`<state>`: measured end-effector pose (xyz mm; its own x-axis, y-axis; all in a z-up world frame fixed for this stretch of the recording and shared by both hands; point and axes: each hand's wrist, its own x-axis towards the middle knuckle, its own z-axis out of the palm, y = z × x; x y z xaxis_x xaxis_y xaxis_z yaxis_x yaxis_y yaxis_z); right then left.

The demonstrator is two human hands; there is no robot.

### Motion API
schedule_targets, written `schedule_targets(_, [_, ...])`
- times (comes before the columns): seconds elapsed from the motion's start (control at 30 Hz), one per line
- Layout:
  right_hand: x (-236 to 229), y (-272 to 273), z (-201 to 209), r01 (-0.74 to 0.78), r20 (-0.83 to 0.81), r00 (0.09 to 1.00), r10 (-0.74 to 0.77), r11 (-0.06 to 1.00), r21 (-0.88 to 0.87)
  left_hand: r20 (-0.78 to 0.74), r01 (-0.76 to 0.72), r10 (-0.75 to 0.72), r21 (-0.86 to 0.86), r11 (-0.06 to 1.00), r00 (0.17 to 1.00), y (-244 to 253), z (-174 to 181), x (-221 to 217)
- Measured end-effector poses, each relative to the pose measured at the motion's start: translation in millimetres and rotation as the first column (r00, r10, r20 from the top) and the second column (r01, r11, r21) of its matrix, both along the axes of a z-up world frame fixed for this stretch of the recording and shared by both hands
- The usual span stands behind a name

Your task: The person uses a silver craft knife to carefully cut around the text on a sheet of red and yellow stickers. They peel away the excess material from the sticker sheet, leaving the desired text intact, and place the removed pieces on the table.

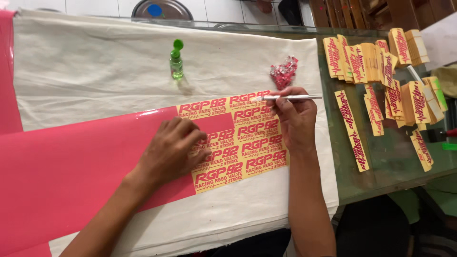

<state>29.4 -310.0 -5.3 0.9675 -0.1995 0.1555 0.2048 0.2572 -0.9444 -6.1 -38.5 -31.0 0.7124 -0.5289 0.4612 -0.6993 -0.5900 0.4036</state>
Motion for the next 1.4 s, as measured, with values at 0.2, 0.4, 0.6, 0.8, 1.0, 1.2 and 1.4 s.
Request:
schedule_targets(0.2, [-11.4,26.8,-4.6,-0.090,-0.165,0.983,0.077,0.993,-0.071,0.188,-0.055,-0.023,0.399,0.915,0.982,-5.4,26.0,-36.4])
schedule_targets(0.4, [-12.5,39.0,-9.3,-0.138,-0.148,0.984,0.098,0.946,-0.293,0.152,-0.113,0.039,0.510,0.853,0.988,-4.5,11.7,-38.5])
schedule_targets(0.6, [-8.1,35.1,-14.4,-0.116,-0.143,0.986,0.089,0.974,-0.194,0.181,-0.175,0.079,0.612,0.771,0.980,-16.8,27.5,-47.9])
schedule_targets(0.8, [-10.6,37.8,-9.1,-0.128,-0.148,0.984,0.095,0.963,-0.236,0.148,-0.194,0.126,0.735,0.649,0.981,-17.2,35.4,-78.7])
schedule_targets(1.0, [-10.9,38.3,-8.6,-0.123,-0.153,0.985,0.080,0.945,-0.302,0.128,-0.202,0.161,0.741,0.640,0.979,-17.7,28.3,-84.2])
schedule_targets(1.2, [-12.7,40.2,-4.8,-0.136,-0.157,0.983,0.089,0.938,-0.319,0.069,-0.131,0.113,0.625,0.770,0.991,0.8,47.7,-52.1])
schedule_targets(1.4, [-11.8,38.7,-7.2,-0.134,-0.155,0.984,0.089,0.941,-0.311,0.164,-0.197,0.113,0.718,0.667,0.980,-0.8,40.3,-57.3])
